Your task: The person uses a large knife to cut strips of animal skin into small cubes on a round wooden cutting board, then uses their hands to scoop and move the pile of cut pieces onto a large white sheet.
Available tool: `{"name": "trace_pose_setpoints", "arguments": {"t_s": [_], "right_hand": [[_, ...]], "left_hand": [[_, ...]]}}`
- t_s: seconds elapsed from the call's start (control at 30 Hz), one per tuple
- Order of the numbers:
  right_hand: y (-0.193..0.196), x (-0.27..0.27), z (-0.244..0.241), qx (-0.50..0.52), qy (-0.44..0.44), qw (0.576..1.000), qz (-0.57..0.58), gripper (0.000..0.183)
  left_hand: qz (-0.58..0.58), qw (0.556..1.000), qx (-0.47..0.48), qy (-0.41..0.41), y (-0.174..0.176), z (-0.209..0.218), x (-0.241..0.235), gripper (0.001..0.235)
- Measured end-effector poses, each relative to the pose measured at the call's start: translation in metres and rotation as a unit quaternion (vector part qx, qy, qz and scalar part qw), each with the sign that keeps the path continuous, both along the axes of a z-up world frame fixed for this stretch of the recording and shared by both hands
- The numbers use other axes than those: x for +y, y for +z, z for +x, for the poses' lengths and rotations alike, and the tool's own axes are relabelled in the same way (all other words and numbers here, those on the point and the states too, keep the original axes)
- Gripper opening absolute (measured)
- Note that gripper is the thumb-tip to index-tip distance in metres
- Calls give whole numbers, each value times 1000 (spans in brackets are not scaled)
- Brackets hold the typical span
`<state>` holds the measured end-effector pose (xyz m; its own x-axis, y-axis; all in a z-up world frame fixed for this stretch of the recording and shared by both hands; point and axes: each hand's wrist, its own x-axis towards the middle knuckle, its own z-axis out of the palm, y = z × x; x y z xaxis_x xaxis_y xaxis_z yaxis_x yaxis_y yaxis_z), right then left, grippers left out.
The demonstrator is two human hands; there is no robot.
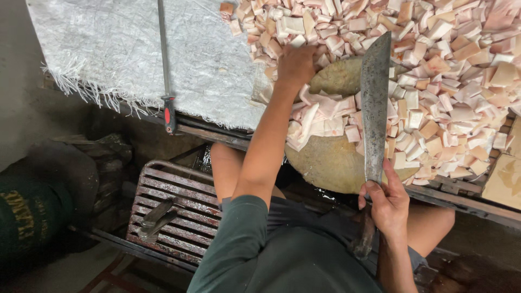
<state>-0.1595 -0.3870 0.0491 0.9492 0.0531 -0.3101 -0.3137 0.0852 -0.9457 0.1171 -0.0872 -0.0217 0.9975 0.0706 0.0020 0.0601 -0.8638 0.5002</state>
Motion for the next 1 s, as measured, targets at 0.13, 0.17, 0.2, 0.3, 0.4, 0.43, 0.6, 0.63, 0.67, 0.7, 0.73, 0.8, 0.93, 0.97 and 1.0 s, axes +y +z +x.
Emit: {"name": "trace_pose_setpoints", "arguments": {"t_s": [0.13,0.17,0.2,0.3,0.4,0.43,0.6,0.63,0.67,0.7,0.73,0.8,0.93,0.97,1.0], "right_hand": [[-2,-2,-3,2,2,1000,29,71],[-2,-3,-4,-3,0,999,36,71],[-2,-3,-5,-7,-1,999,43,71],[3,-5,-6,-12,2,999,31,71],[12,-6,-8,-18,-3,999,36,70],[15,-6,-9,-19,-9,999,33,70],[20,-7,-13,-23,-15,999,38,69],[18,-7,-13,-21,-15,999,40,69],[17,-7,-14,-20,-14,999,43,69],[14,-7,-16,-18,-16,999,45,69],[12,-7,-17,-13,-14,999,38,69],[9,-8,-19,0,-10,1000,24,71],[5,-8,-18,21,-13,1000,6,71],[6,-6,-16,24,-20,1000,4,70],[7,-4,-13,27,-26,999,3,70]], "left_hand": [[18,997,75,-9,6,12,8,33],[4,995,94,-14,7,15,11,35],[-65,992,106,-9,8,16,16,29],[-225,969,101,-4,13,14,31,18],[-293,955,33,-21,45,3,51,18],[-321,946,23,-32,61,-9,52,18],[-166,960,-208,-88,106,-98,7,35],[-64,958,-236,-148,109,-115,-2,29],[39,943,-260,-205,112,-129,-8,23],[45,945,-229,-228,114,-147,-12,32],[51,946,-197,-251,117,-162,-14,41],[-15,960,-113,-258,122,-175,-10,37],[-110,952,-102,-266,109,-169,7,33],[-164,952,-103,-238,98,-154,13,32],[-218,948,-104,-208,84,-131,21,31]]}}
